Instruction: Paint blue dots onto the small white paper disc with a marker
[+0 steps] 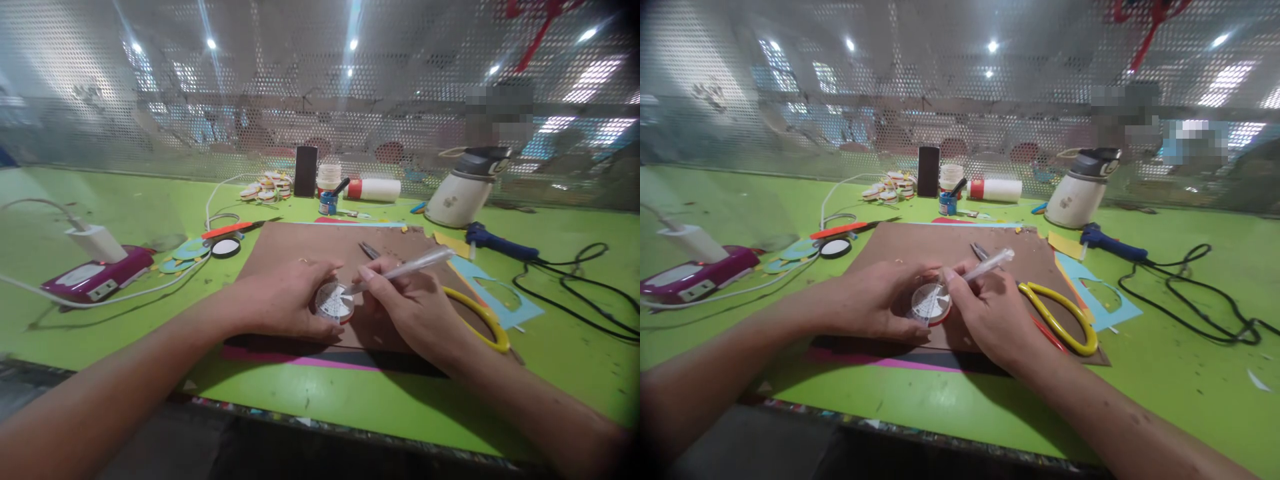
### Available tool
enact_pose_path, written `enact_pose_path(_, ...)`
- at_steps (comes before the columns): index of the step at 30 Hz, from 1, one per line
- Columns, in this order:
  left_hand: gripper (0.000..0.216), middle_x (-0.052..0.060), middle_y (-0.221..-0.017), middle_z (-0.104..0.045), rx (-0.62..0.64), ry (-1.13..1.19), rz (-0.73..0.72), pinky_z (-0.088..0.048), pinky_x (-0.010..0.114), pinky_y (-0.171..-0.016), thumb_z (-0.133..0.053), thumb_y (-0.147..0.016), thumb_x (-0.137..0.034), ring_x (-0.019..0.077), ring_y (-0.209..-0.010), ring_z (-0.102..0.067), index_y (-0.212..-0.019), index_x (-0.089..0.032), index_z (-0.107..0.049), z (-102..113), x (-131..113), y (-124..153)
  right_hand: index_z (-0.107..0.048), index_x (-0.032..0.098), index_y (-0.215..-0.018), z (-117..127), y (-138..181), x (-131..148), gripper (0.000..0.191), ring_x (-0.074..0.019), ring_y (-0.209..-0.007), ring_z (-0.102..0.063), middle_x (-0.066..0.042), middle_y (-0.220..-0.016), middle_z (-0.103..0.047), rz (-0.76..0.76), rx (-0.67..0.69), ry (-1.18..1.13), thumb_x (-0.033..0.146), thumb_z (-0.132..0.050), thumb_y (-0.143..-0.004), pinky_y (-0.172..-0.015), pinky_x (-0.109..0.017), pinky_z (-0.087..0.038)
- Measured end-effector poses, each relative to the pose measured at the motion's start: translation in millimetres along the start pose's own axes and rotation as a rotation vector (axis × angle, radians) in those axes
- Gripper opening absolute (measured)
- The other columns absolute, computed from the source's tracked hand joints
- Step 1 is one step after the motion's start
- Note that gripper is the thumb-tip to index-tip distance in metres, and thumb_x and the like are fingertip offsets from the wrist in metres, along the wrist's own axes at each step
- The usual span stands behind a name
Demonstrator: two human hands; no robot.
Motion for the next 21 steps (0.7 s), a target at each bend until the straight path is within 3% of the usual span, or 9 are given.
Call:
enact_pose_path(12, 0.06, 0.006, -0.106, -0.07, -0.01, 0.02, -0.027, -0.047, 0.033, -0.075, -0.069, -0.072, -0.049, 0.0263, -0.093, -0.065, -0.126, -0.026, -0.056, 0.2, 1.3, -0.7, -0.056, 0.02, -0.066, -0.3, -0.5, 3.3, 0.031, -0.0093, -0.05, -0.05, 0.006, -0.051, -0.054, 0.051, -0.003, 0.06, 0.031, -0.048, -0.094, -0.056, -0.024, -0.039)
enact_pose_path(21, 0.052, 0.005, -0.101, -0.069, -0.011, -0.033, -0.024, -0.043, 0.032, -0.068, -0.066, -0.074, -0.052, 0.0256, -0.088, -0.063, -0.116, -0.023, -0.059, 1.1, 0.0, -0.3, -0.053, 0.02, -0.059, 6.8, -1.2, -6.4, 0.039, -0.0095, -0.048, -0.05, 0.005, -0.048, -0.052, -0.043, -0.078, 0.087, 0.038, -0.05, -0.094, -0.055, -0.024, -0.039)
Point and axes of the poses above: each hand's wrist, its own y-axis away from the middle knuckle, its own z-axis out of the back of the hand, x = y × z, the point moved 7 cm from there along -y, towards the middle knuckle
